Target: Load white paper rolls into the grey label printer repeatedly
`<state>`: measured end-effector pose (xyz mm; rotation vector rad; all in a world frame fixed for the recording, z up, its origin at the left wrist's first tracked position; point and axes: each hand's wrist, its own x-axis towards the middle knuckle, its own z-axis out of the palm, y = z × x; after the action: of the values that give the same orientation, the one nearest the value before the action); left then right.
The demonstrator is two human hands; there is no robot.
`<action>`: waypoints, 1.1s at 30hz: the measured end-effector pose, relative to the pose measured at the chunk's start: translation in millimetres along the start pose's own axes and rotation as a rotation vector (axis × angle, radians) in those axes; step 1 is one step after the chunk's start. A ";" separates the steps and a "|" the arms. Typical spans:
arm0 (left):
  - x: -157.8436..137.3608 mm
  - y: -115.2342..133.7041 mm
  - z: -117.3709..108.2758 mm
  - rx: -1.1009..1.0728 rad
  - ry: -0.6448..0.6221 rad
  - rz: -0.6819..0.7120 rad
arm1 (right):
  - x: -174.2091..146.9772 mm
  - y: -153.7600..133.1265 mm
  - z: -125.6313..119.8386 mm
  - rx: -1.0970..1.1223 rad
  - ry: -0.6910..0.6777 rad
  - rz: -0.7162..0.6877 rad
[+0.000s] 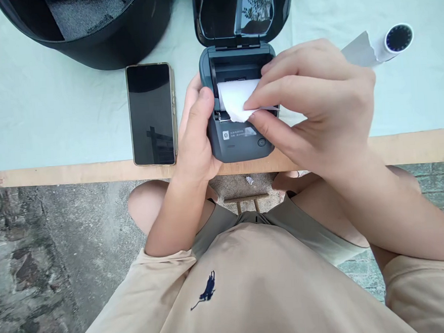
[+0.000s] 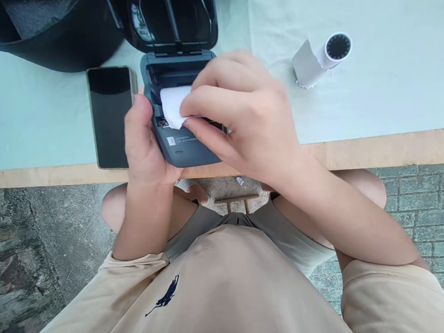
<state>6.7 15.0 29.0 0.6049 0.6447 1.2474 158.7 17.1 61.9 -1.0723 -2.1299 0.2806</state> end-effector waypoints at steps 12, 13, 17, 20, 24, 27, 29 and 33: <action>1.7 -5.5 -11.2 0.150 -0.012 0.000 | -9.1 0.3 8.6 0.118 0.094 0.079; 1.1 -5.0 -11.1 0.143 -0.014 0.005 | -9.9 0.2 8.9 0.142 0.110 0.144; -1.6 -2.7 -10.0 0.166 -0.013 0.012 | -13.3 2.5 12.5 0.330 0.078 0.354; -2.3 -2.8 -8.4 0.182 -0.039 0.034 | -15.3 6.1 14.8 0.527 -0.009 0.423; -0.6 -6.1 -8.9 0.137 -0.018 0.073 | -17.1 9.8 13.8 0.651 -0.108 0.450; 0.7 -7.4 -11.2 0.153 -0.024 0.063 | -17.8 11.3 12.4 0.692 -0.120 0.463; 0.9 -7.0 -12.5 0.166 -0.023 0.045 | -18.1 11.9 12.3 0.706 -0.103 0.467; 0.9 -5.8 -12.9 0.179 -0.050 0.032 | -18.8 11.5 12.8 0.701 -0.110 0.485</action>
<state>1.2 15.5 16.0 0.7954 0.7115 1.2082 164.2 11.5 37.6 -1.1233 -1.6089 1.2326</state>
